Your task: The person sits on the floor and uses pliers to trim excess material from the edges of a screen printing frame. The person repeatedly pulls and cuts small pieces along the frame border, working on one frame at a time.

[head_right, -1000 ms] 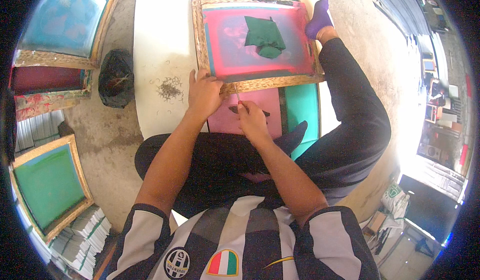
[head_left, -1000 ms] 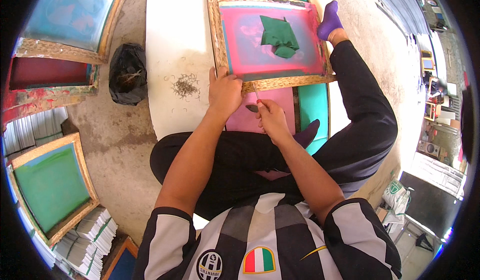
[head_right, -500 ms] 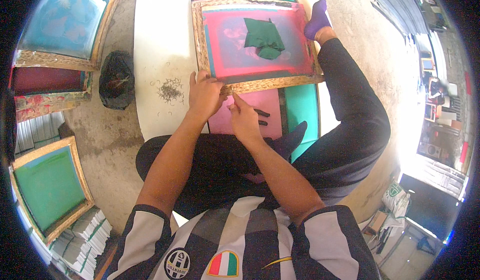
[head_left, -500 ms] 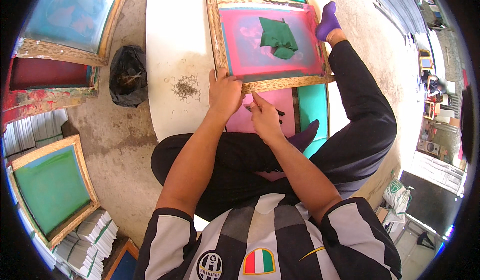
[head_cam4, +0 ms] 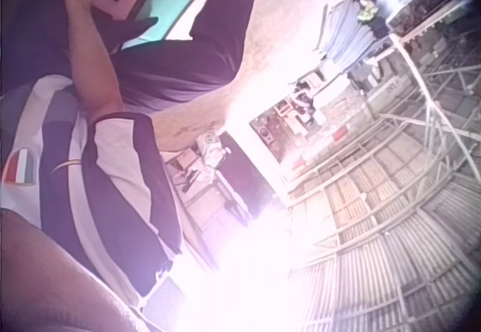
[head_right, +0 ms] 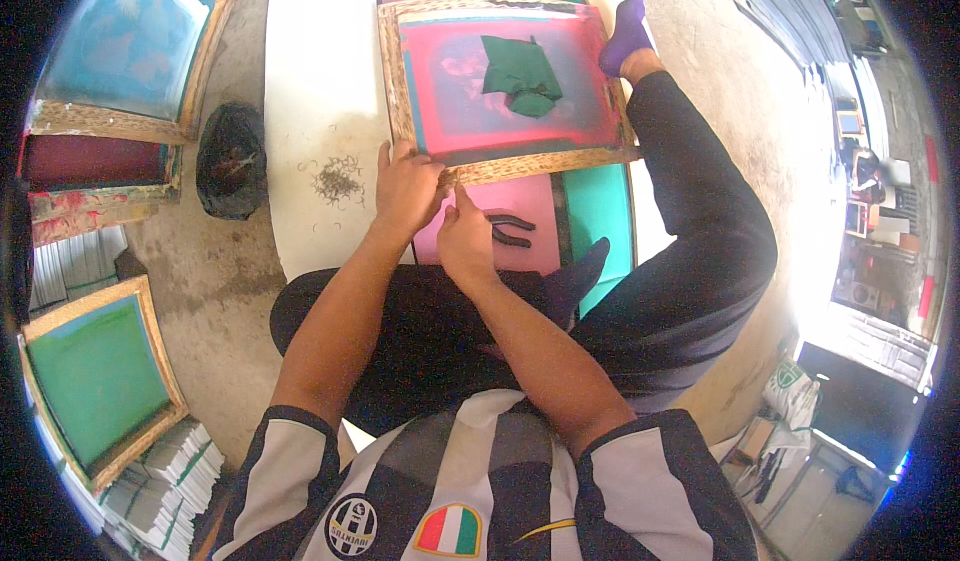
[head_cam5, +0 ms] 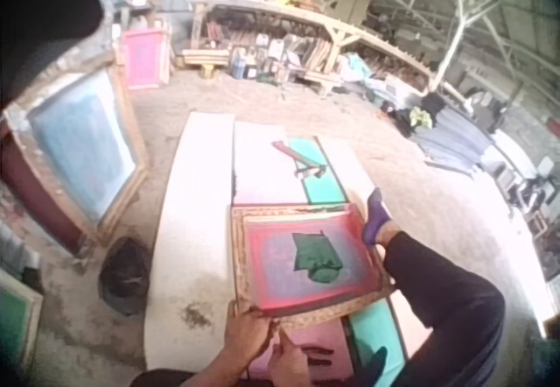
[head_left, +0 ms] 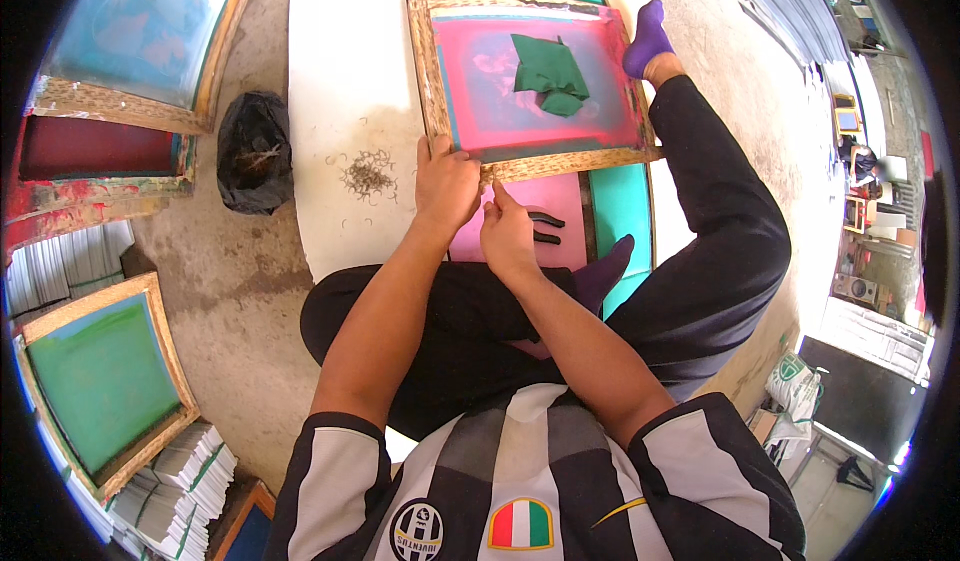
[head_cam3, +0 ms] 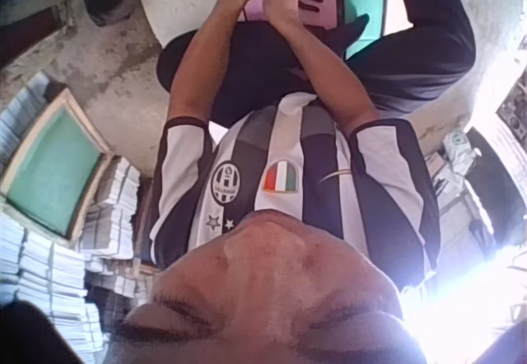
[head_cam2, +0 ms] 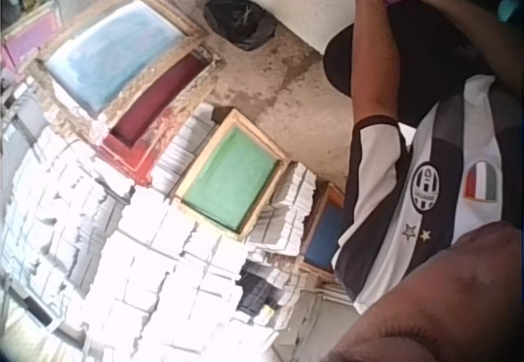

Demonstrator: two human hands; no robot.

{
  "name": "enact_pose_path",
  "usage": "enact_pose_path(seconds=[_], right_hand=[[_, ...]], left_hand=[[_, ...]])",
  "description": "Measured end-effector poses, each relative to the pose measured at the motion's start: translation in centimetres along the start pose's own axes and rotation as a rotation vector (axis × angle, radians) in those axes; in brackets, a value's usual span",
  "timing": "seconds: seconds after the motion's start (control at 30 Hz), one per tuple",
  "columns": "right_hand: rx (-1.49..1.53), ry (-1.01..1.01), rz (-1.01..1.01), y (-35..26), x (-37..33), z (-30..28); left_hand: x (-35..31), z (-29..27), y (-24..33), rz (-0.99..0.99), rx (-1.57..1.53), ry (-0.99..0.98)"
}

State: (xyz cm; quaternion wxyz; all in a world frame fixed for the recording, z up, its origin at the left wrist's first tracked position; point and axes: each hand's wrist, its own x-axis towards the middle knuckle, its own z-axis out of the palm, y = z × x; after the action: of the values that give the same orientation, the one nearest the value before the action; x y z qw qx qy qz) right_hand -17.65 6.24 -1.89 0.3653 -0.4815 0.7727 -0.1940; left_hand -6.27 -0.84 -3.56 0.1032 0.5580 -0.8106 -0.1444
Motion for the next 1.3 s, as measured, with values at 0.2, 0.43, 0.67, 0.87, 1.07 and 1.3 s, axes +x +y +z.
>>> enact_pose_path(seconds=[0.2,0.43,0.67,0.87,1.07,1.3], right_hand=[[0.201,0.033,-0.08,3.0,0.3,0.9],[0.408,-0.003,-0.066,5.5,0.7,1.5],[0.17,0.046,-0.161,4.2,-0.2,0.7],[0.207,0.0,-0.054,3.9,0.0,0.1],[0.14,0.043,-0.172,4.4,0.0,0.0],[0.156,-0.025,-0.1,3.2,0.1,-0.2]], left_hand=[[-0.1,-0.5,0.1,-0.008,-0.063,-0.002],[0.0,0.2,0.1,0.0,-0.048,0.031],[-0.1,-0.7,0.1,-0.024,-0.064,-0.012],[-0.2,-0.2,0.1,-0.046,-0.052,-0.025],[-0.1,-0.6,0.3,-0.06,-0.071,-0.052],[-0.1,-0.6,0.2,-0.043,-0.047,-0.048]])
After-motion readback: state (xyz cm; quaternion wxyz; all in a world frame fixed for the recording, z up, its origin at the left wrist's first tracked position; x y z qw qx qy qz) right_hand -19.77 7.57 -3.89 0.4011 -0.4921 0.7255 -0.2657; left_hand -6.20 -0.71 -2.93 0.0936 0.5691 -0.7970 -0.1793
